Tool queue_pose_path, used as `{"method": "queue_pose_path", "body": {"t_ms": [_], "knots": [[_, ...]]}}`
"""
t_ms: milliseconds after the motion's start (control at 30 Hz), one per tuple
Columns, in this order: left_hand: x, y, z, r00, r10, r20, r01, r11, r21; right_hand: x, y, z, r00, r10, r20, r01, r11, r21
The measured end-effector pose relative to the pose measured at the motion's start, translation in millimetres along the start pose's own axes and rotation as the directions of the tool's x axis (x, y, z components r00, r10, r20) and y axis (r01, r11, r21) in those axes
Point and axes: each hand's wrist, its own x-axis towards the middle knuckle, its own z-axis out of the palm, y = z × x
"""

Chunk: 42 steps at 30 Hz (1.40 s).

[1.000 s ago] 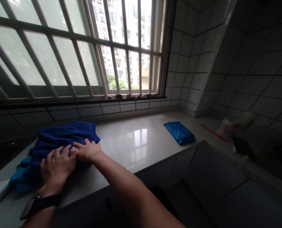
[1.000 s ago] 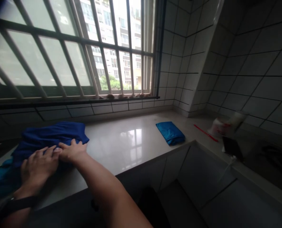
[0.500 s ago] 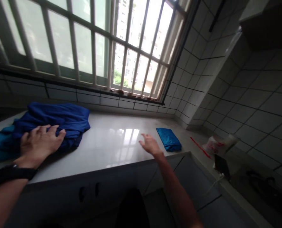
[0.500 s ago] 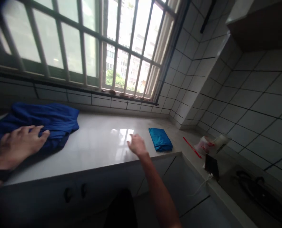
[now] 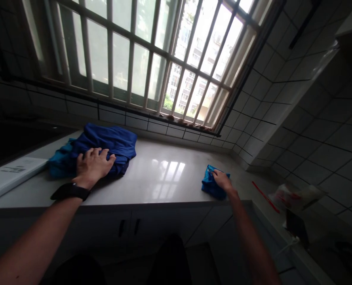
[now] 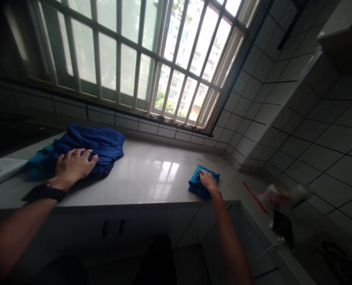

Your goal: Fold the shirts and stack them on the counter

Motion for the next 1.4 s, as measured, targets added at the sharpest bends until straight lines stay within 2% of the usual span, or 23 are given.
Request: {"method": "queue_pose_path", "body": {"t_ms": [100, 233, 300, 367, 400, 433, 467, 567, 600, 700, 733, 767, 800, 833, 867, 900, 1000, 1067, 1167, 1233, 1300, 1333, 1400], "knots": [[-3, 3, -5, 1.0, -0.013, 0.007, 0.013, 1.0, -0.002, 28, -22, -10, 0.999, 0.003, 0.031, -0.004, 1.0, 0.025], [-8, 6, -8, 1.0, -0.007, 0.006, 0.007, 1.0, -0.013, 51, -63, -36, 0.985, -0.171, -0.029, 0.173, 0.98, 0.093], [-9, 7, -8, 1.0, -0.008, 0.01, 0.009, 1.0, -0.009, 58, -82, -50, 0.947, -0.237, -0.219, 0.281, 0.939, 0.2], [-9, 8, -8, 1.0, -0.013, 0.01, 0.013, 1.0, -0.006, 62, -96, -58, 0.858, -0.212, -0.469, 0.383, 0.87, 0.309], [-9, 8, -8, 1.0, -0.018, 0.008, 0.018, 1.0, -0.004, 63, -101, -59, 0.816, -0.184, -0.548, 0.423, 0.836, 0.35], [-9, 9, -8, 1.0, -0.027, 0.004, 0.027, 1.0, -0.003, 64, -106, -58, 0.804, -0.172, -0.569, 0.446, 0.807, 0.386], [-9, 9, -8, 0.999, -0.035, -0.004, 0.035, 0.999, -0.004, 63, -110, -54, 0.825, -0.191, -0.531, 0.453, 0.786, 0.421], [-8, 9, -8, 0.999, -0.048, -0.026, 0.048, 0.999, -0.008, 53, -117, -30, 0.913, -0.319, -0.255, 0.407, 0.769, 0.493], [-8, 9, -7, 0.999, -0.044, -0.031, 0.044, 0.999, -0.009, 48, -119, -20, 0.922, -0.32, -0.218, 0.387, 0.772, 0.505], [-9, 7, -7, 0.999, -0.037, -0.031, 0.037, 0.999, -0.002, 27, -124, 13, 0.94, -0.165, -0.299, 0.308, 0.789, 0.532], [-9, 7, -7, 0.999, -0.036, -0.03, 0.036, 0.999, 0.001, 19, -126, 23, 0.953, -0.16, -0.259, 0.281, 0.79, 0.545], [-9, 7, -7, 0.999, -0.037, -0.029, 0.037, 0.999, 0.005, 12, -127, 31, 0.966, -0.214, -0.149, 0.26, 0.789, 0.556], [-10, 7, -7, 0.999, -0.039, -0.027, 0.039, 0.999, 0.008, 5, -129, 38, 0.953, -0.303, 0.005, 0.248, 0.788, 0.563], [-10, 8, -7, 0.999, -0.042, -0.025, 0.042, 0.999, 0.011, 0, -130, 42, 0.908, -0.39, 0.152, 0.242, 0.785, 0.57], [-11, 8, -7, 0.999, -0.044, -0.022, 0.044, 0.999, 0.014, -4, -130, 45, 0.859, -0.447, 0.251, 0.238, 0.781, 0.577], [-11, 9, -6, 0.999, -0.046, -0.02, 0.046, 0.999, 0.018, -6, -129, 46, 0.84, -0.462, 0.284, 0.233, 0.781, 0.579], [-10, 8, -6, 0.999, -0.038, -0.019, 0.039, 0.999, 0.035, -5, -124, 48, 0.94, -0.317, 0.125, 0.216, 0.838, 0.502], [-10, 8, -7, 0.999, -0.027, -0.017, 0.028, 0.999, 0.042, -3, -118, 53, 0.963, -0.255, 0.088, 0.208, 0.91, 0.359], [-15, 12, -12, 0.999, -0.029, -0.036, 0.031, 0.999, 0.034, -3, -112, 69, 0.932, -0.256, 0.255, 0.222, 0.963, 0.156], [-27, 23, -14, 0.989, -0.013, -0.145, 0.017, 1.0, 0.025, -4, -110, 80, 0.903, -0.259, 0.343, 0.232, 0.966, 0.117], [-45, 40, -9, 0.964, 0.085, -0.253, -0.089, 0.996, -0.001, -6, -110, 86, 0.903, -0.254, 0.345, 0.224, 0.967, 0.125], [-55, 51, -4, 0.954, 0.176, -0.244, -0.19, 0.981, -0.037, -8, -111, 88, 0.909, -0.252, 0.334, 0.22, 0.967, 0.131], [-75, 71, 13, 0.934, 0.343, -0.095, -0.356, 0.915, -0.192, -13, -113, 89, 0.922, -0.25, 0.296, 0.221, 0.967, 0.127]]}}
